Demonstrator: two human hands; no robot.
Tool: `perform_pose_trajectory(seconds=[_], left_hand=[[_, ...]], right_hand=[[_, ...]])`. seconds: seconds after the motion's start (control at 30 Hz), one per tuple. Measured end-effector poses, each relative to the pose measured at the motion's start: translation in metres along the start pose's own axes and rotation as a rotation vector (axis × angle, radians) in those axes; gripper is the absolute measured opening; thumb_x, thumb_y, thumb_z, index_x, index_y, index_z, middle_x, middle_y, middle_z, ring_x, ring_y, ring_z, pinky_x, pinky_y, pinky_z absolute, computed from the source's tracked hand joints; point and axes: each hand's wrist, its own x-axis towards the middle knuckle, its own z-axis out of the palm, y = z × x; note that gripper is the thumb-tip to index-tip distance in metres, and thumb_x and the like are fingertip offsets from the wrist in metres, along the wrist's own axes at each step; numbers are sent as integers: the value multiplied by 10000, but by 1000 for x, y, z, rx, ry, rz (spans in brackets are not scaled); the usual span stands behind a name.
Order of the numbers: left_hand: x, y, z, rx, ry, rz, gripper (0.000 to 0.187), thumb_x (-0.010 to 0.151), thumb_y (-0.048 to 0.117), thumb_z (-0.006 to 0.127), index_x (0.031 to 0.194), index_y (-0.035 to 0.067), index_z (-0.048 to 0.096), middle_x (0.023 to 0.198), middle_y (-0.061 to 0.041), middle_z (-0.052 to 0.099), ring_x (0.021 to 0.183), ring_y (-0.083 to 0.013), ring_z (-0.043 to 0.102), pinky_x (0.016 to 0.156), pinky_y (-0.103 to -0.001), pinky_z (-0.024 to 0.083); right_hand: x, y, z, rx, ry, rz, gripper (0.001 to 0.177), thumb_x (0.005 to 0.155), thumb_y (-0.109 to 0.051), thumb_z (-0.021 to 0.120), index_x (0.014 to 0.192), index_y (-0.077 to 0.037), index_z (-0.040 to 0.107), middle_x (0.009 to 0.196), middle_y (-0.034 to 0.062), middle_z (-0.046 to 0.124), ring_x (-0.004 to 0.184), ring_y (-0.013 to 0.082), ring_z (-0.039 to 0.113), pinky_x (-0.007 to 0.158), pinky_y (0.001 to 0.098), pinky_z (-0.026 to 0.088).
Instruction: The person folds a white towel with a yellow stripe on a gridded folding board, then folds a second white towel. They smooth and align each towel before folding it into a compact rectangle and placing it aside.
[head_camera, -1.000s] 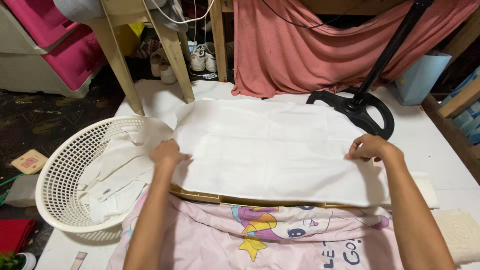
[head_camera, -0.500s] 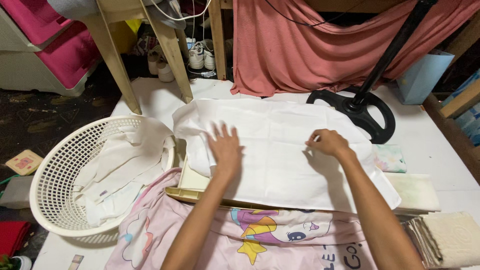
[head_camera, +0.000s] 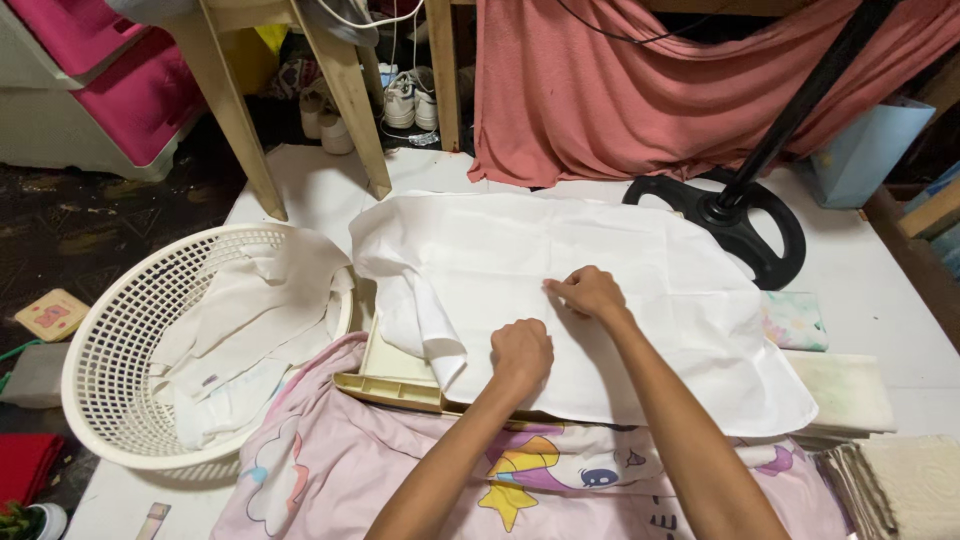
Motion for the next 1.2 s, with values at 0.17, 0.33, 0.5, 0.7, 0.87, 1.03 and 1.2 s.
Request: perform_pose_trajectory(seconds=[0.17, 0.33, 0.5, 0.7, 0.87, 1.03, 1.2], left_hand=[[3, 4, 2, -262, -138, 13, 349, 908, 395, 679, 855, 63, 775, 812, -154, 758, 791, -334, 739, 748, -453, 572], [23, 0, -21, -420, -242, 104, 340, 805, 452, 749, 828, 114, 769, 788, -73, 768, 765, -269, 764, 730, -401, 596], [56, -14, -69, -235, -7, 77, 263, 859, 295, 733, 1082, 157, 709, 1019, -105, 759, 962, -307, 724, 816, -442, 555], [75, -19, -116, -42, 382, 303, 657, 816, -64, 634, 1392, 243, 553, 1345, -159, 560, 1066, -395, 653, 858, -511, 531], [90, -20, -134, 32, 349, 445, 824, 685, -90, 683, 1393, 316, 577, 1464, -170, 437, 1064, -380, 626, 893, -491, 515], [97, -15, -128, 81, 199, 625, 447, 679, 89, 791, 1079, 275, 718, 1504, -83, 430, 1131, -313, 623, 858, -482, 474], [106, -27, -135, 15, 398, 501, 185, 843, 173, 741, 1023, 204, 718, 1188, -24, 685, 1135, -277, 643, 959, -474, 414]], right_hand=[[10, 1, 19, 87, 7, -1, 435, 720, -421, 845, 825, -13, 736, 711, 83, 717, 596, 182, 658, 561, 312, 528], [28, 17, 19, 588, -87, -11, 480, 768, -150, 743, 1209, 6, 634, 796, 104, 676, 565, 148, 569, 446, 332, 395], [10, 8, -14, 683, -121, -84, 566, 811, -161, 614, 1374, -108, 583, 757, 11, 616, 532, 97, 491, 432, 272, 339], [-22, -20, -59, 572, -214, -169, 547, 842, -84, 503, 1365, -150, 652, 780, -8, 572, 512, 96, 382, 433, 286, 254], [-34, -19, -88, 456, -331, -311, 511, 885, -92, 435, 1306, -100, 726, 826, 15, 597, 564, 77, 448, 489, 251, 353], [-44, -23, -107, 374, -350, -428, 503, 869, -74, 464, 1276, -33, 758, 802, 34, 618, 645, 71, 514, 559, 211, 409], [-65, -11, -138, 398, -351, -402, 515, 819, -105, 594, 1329, -73, 655, 794, 44, 657, 608, 119, 498, 538, 256, 416]])
